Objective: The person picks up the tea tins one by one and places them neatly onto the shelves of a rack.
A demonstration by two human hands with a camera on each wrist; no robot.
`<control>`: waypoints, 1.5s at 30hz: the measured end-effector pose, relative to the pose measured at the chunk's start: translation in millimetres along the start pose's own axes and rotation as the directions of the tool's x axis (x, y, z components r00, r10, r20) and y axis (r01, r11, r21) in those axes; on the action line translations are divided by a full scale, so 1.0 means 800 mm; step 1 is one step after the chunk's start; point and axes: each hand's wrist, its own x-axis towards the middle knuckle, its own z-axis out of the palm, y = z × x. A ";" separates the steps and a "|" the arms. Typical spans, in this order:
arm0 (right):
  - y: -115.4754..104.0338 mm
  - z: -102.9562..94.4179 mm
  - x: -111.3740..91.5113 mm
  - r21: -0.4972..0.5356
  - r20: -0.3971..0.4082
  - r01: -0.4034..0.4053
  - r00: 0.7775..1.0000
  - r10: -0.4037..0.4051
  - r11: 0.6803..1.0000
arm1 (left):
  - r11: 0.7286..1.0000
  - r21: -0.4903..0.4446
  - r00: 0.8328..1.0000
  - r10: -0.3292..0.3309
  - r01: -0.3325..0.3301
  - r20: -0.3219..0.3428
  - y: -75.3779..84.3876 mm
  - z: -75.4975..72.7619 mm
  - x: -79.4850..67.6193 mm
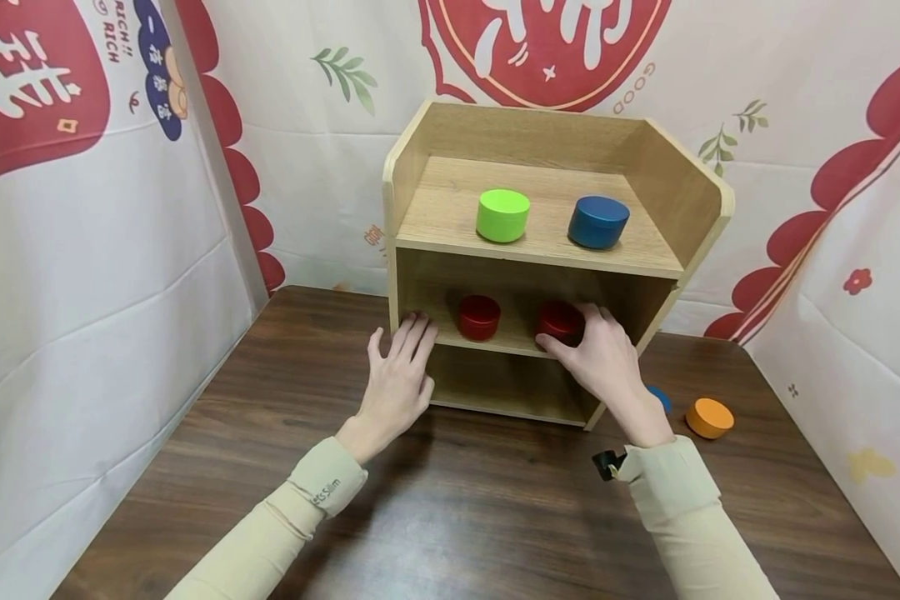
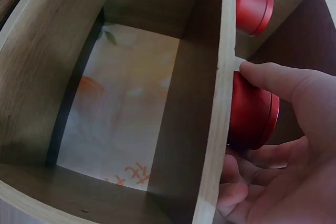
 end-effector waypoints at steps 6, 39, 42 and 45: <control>0.001 0.000 0.003 -0.028 0.016 -0.006 1.000 0.007 1.000 | 1.000 -0.004 0.999 0.012 -0.012 -0.030 -0.001 0.000 0.001; 0.178 0.011 -0.082 -0.080 -0.189 0.041 0.980 -0.056 0.996 | 1.000 -0.016 0.999 0.012 -0.012 -0.034 0.000 0.003 0.000; 0.198 0.018 -0.085 -0.132 -0.085 -0.065 0.995 0.054 0.989 | 1.000 -0.012 1.000 0.010 -0.011 -0.025 0.001 0.002 0.000; 0.213 0.024 -0.084 -0.187 0.034 -0.159 0.985 0.168 0.969 | 1.000 -0.011 1.000 0.007 -0.007 -0.016 0.001 0.001 0.001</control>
